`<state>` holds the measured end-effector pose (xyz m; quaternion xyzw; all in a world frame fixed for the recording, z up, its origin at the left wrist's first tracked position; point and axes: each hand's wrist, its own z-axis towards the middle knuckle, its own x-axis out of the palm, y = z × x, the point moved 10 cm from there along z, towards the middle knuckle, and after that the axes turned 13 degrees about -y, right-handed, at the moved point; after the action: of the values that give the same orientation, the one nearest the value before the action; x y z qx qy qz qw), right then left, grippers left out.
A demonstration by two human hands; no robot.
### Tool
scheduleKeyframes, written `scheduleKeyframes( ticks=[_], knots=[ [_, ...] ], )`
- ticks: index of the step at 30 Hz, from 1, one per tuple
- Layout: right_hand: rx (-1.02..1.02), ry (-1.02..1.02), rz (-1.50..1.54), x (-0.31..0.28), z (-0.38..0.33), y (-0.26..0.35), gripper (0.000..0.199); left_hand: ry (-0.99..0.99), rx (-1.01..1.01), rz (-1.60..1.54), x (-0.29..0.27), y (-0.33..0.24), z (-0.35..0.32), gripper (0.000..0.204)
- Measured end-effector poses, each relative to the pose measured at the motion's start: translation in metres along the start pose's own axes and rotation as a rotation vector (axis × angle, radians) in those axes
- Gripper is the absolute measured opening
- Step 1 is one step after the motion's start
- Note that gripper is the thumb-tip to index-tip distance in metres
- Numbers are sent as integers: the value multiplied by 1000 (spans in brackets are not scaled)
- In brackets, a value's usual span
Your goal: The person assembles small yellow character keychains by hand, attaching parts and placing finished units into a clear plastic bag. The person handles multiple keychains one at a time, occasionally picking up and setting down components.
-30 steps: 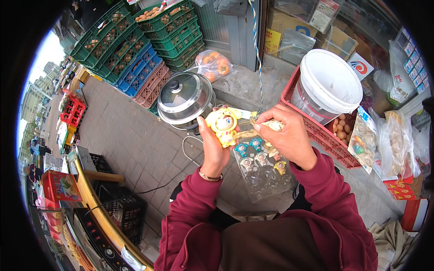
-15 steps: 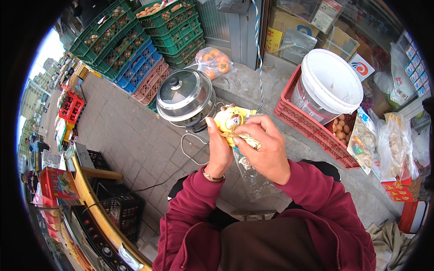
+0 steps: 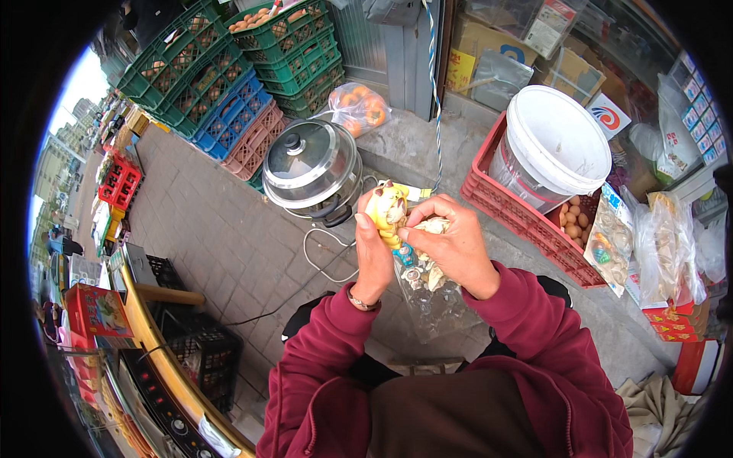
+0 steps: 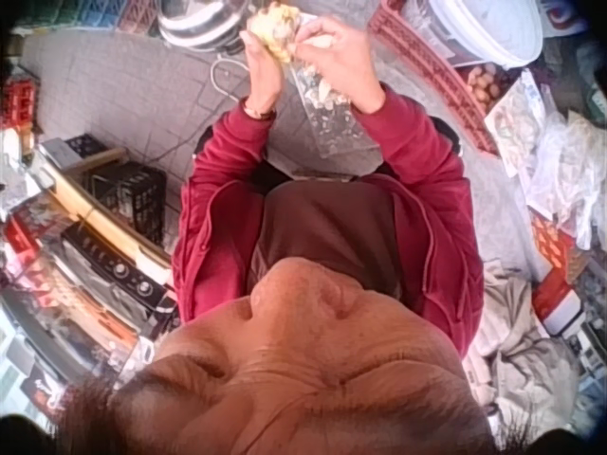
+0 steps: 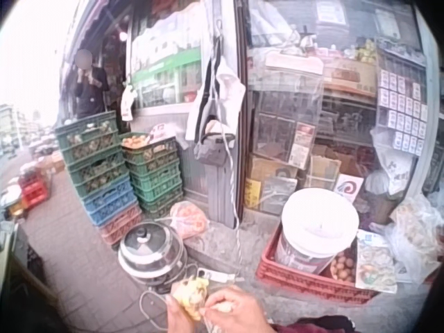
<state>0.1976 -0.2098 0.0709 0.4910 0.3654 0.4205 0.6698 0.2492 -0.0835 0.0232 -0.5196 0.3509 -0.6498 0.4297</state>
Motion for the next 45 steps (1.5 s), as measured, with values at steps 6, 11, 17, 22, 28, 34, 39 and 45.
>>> scheduleKeyframes(
  ticks=[6, 11, 17, 22, 28, 34, 39, 45],
  knots=[
    [-79, -78, -119, -3, 1, 9, 16, -1, 111, 143, -2, -8, -1, 81],
    [-160, -17, -253, -1, -1, 14, 12, 59, 189, 197, 0, -18, 0, 76],
    [331, 63, 352, 15, -1, -31, 22, -21, 226, 150, -3, -19, 1, 81],
    [318, 98, 255, 17, -3, -30, 23, -59, 250, 133, -5, -25, 4, 86],
    [174, 64, 71, 15, -2, -23, 22, -11, 244, 195, -6, -20, 8, 85],
    [-13, -14, -93, 12, -2, -9, 20, -6, 228, 274, -12, -12, 12, 81],
    [-2, 34, -181, 10, 3, -6, 21, -8, 180, 233, -8, -9, 11, 78],
    [117, 123, 13, 3, 12, -6, 19, -102, -116, -50, -15, 12, 17, 77]
  ],
)
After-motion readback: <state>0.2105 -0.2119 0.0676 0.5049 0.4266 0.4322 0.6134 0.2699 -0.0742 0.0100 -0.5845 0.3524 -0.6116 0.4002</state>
